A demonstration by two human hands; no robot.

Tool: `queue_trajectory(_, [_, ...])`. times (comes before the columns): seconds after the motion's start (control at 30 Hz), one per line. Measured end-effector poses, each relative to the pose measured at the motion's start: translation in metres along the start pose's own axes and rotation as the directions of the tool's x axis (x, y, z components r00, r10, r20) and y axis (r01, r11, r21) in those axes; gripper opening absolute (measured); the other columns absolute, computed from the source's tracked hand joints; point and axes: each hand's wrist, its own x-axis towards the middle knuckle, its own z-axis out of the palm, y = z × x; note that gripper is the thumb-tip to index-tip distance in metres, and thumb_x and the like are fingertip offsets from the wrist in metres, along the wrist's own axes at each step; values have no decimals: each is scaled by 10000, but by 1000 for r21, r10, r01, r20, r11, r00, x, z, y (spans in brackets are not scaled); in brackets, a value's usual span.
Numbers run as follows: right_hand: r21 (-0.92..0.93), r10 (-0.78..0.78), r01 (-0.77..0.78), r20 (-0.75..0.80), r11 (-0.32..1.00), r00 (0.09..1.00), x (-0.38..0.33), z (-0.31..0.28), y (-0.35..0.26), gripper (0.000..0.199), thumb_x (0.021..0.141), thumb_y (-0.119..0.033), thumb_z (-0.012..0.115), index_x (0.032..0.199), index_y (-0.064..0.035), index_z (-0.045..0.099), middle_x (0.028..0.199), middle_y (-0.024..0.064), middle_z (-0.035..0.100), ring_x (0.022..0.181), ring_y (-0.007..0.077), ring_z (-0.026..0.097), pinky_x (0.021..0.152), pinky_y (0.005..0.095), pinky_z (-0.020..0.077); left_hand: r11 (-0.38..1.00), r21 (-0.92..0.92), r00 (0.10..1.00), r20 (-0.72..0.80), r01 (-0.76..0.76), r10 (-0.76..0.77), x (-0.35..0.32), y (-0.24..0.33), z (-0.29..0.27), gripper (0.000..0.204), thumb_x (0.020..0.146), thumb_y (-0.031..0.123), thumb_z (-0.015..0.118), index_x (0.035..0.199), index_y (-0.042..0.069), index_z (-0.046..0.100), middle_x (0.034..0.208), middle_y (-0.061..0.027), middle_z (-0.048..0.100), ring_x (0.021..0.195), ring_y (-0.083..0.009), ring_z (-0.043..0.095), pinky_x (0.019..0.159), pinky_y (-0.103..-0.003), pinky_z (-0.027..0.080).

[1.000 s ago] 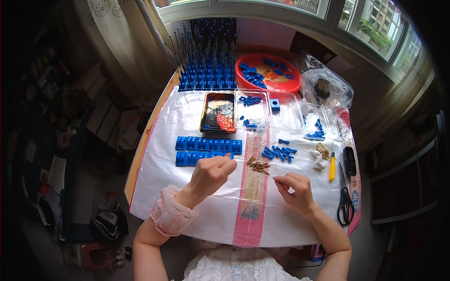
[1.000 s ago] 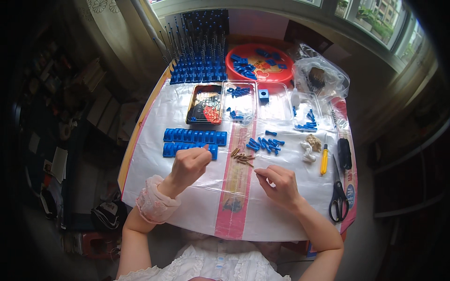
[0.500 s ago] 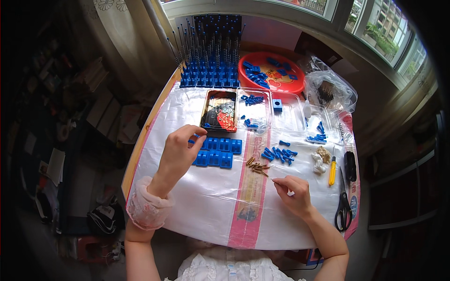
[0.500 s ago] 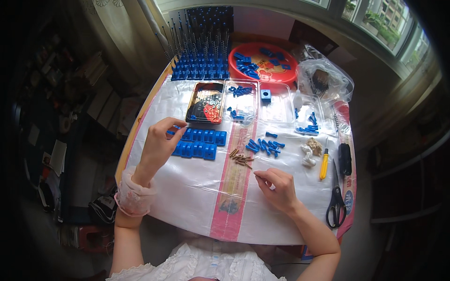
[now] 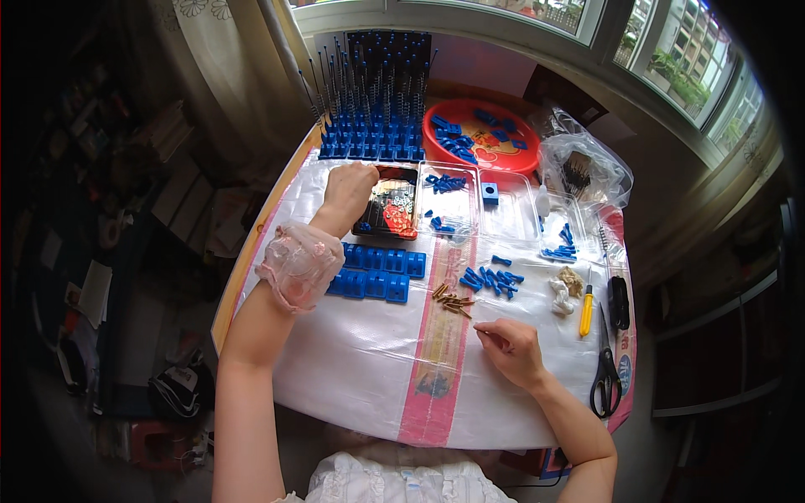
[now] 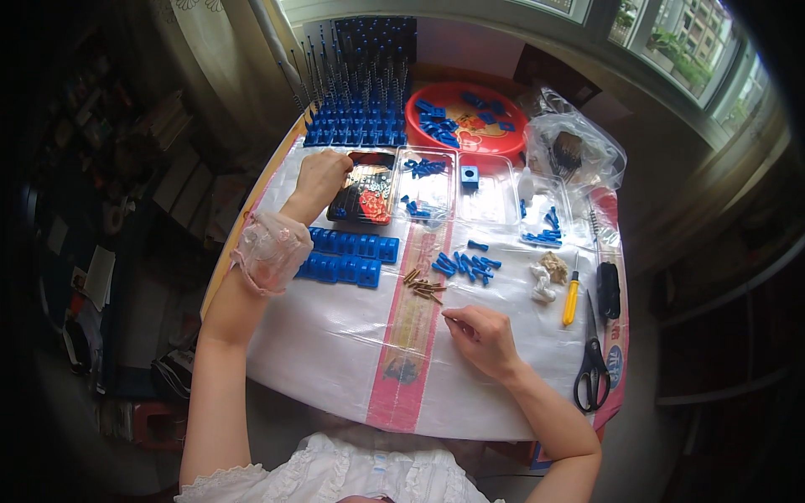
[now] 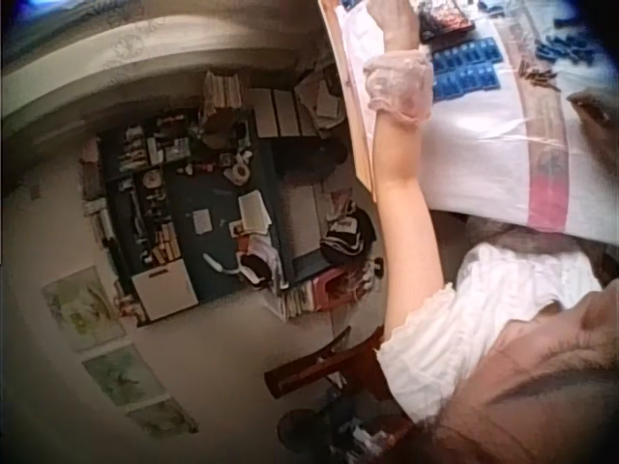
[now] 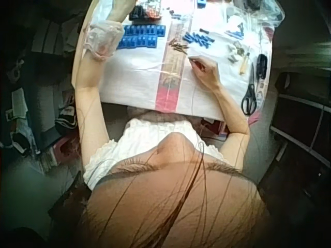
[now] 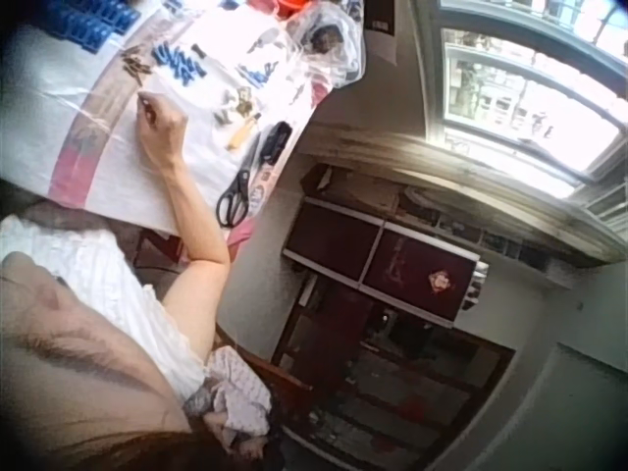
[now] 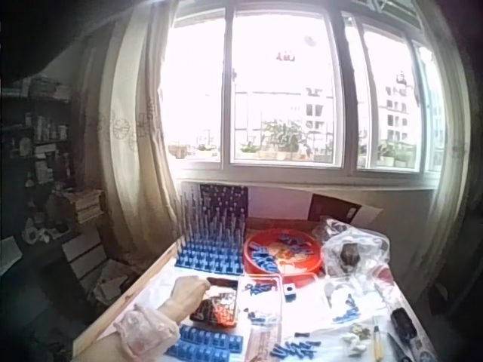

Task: The recorder is assembling small electronic or lighting components by inserting gold-colored metal pins into blue plastic connectors and placing them into a black and gold housing.

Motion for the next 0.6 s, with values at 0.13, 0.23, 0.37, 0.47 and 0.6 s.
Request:
queue_trajectory(0.13, [-27,2,0,49,1000,999,-1,-2,0,164,841,16,747,995,-40,755,730,62,665,557,148,578,524,294,459,981,112,988,22,-156,154,9,-3,4,126,774,100,713,854,141,800,853,-99,743,907,-266,717,783,-403,572])
queue_trajectory(0.23, [-34,7,-5,67,999,998,0,-2,-1,153,845,-1,747,992,-40,748,744,69,673,570,168,606,538,307,482,979,103,984,28,-176,174,8,-2,8,102,779,105,711,837,129,791,837,-103,738,898,-272,718,777,-399,572])
queue_trajectory(0.37, [-39,9,-6,77,999,997,0,-3,-2,141,848,-7,747,985,-41,746,743,70,671,574,174,607,543,315,482,983,101,988,8,-155,155,5,4,8,111,815,80,662,771,108,760,819,-104,740,870,-263,734,781,-383,581])
queue_trajectory(0.47, [-42,14,-10,85,999,996,-1,-2,0,136,848,-8,745,980,-42,744,743,69,670,578,179,608,549,318,486,986,72,988,-5,-154,154,5,2,10,118,815,81,654,767,103,759,821,-113,740,871,-271,735,786,-383,579])
queue_trajectory(0.6, [-41,15,-11,91,999,996,0,-2,-1,135,847,-9,744,978,-43,741,746,70,671,580,183,609,554,320,490,981,36,982,-9,-190,190,6,-4,13,116,814,86,647,760,93,749,819,-123,733,867,-284,728,797,-388,572])
